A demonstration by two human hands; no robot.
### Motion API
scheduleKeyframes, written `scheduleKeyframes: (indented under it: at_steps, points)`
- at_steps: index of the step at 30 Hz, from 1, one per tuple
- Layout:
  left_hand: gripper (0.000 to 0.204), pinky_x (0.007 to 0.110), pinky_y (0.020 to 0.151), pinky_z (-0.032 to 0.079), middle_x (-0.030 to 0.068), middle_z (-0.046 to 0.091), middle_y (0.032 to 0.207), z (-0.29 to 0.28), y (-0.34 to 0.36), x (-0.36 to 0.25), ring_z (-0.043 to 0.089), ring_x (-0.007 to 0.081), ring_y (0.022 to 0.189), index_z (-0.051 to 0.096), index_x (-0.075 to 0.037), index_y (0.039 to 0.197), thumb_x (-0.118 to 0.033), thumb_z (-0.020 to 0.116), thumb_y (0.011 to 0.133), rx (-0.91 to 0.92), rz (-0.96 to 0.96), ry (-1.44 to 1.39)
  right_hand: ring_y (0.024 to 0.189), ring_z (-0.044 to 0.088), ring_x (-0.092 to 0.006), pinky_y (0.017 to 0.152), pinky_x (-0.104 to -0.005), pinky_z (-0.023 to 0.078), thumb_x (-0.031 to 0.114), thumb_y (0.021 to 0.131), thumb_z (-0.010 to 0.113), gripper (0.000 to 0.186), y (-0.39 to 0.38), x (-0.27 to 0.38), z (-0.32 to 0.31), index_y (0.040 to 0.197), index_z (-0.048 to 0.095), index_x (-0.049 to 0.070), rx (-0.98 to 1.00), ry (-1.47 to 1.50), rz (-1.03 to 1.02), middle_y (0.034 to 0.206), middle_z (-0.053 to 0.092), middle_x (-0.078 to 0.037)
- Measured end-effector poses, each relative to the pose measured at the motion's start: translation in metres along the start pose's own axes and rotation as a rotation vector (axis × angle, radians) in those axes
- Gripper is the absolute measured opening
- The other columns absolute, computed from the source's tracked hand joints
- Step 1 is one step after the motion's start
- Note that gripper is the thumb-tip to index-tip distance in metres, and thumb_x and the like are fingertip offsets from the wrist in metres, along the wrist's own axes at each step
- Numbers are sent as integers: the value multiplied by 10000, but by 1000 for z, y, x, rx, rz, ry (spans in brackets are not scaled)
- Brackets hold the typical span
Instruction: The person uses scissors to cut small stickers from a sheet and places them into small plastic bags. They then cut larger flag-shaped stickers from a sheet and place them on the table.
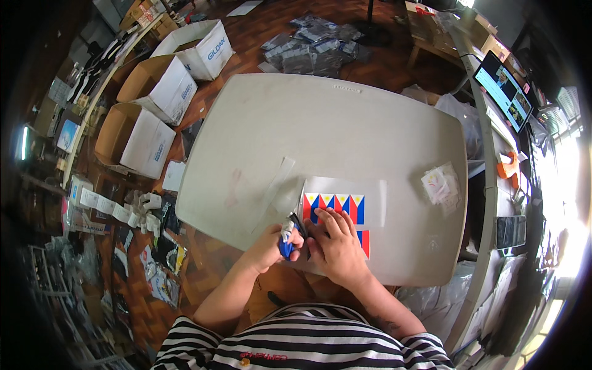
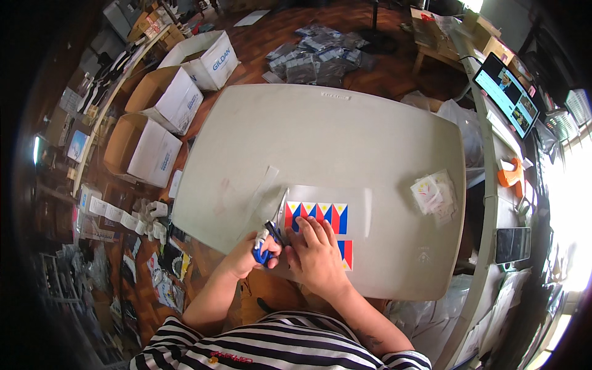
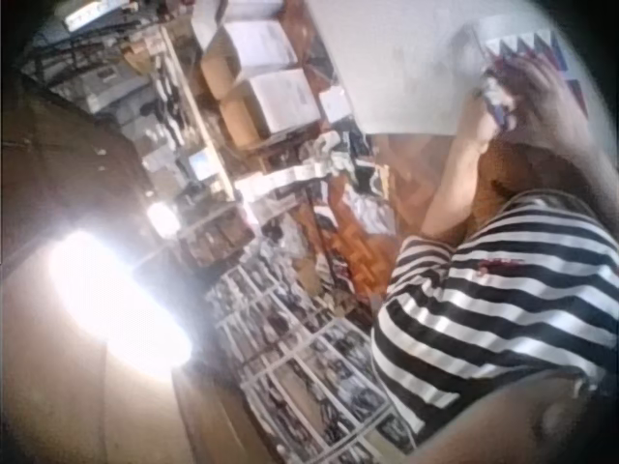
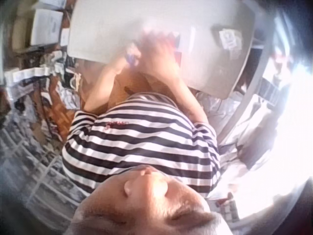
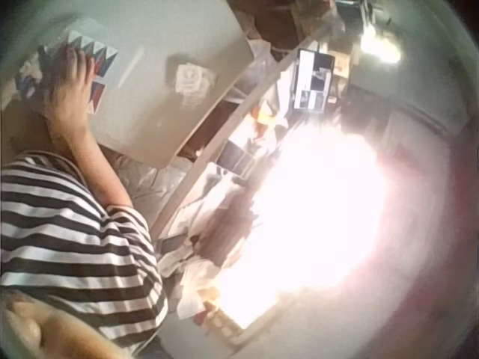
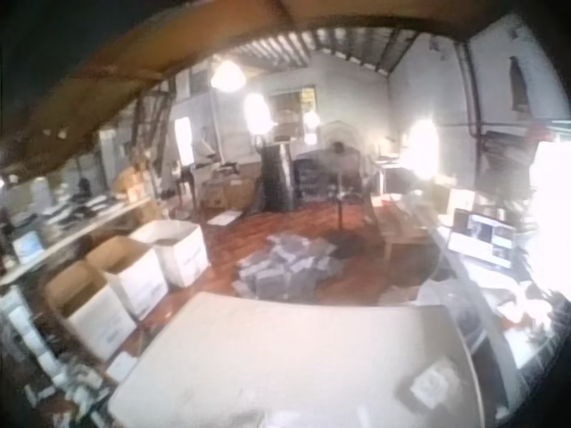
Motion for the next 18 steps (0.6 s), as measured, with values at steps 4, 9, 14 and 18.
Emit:
scheduleKeyframes:
  at_steps: [4, 9, 14, 18]
  points:
    - [194, 229, 454, 339, 92, 607, 674, -12, -19, 6, 551, 119, 547, 613, -14, 797, -207, 620, 799, 88, -59, 74, 1101, 553, -337, 988, -458, 441, 147, 821, 721, 314, 8, -17, -9, 1113, 689, 35, -84, 80, -57, 1140, 608, -140]
    - [307, 327, 617, 477, 93, 665, 679, -13, -56, 38, 641, 197, 632, 664, 13, 820, -288, 620, 856, 64, -19, 351, 952, 572, -330, 901, -419, 486, 111, 783, 765, 254, 10, -20, -11, 1003, 698, 4, -132, 61, -105, 1035, 597, -129]
    - [338, 462, 714, 512, 248, 673, 796, -13, -66, 41, 665, 412, 790, 680, 13, 906, -316, 614, 868, -73, -20, 988, 1281, 515, -365, 1016, -438, 478, -7, 772, 721, 191, 14, -25, -19, 960, 715, 29, -142, 199, -6, 1209, 606, -124]
    - [308, 467, 734, 511, 224, 688, 824, -16, -62, 46, 666, 411, 799, 695, -22, 883, -310, 586, 879, -102, 9, 1036, 1280, 525, -324, 1061, -446, 454, -51, 730, 719, 253, 20, -33, -9, 969, 714, 33, -11, 213, -91, 1212, 621, -109]
Point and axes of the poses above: each hand's wrist, its own y-axis towards the middle knuckle, its own z-axis out of the palm, x = y × z, the point moved 8 cm from there along y, towards the middle knuckle
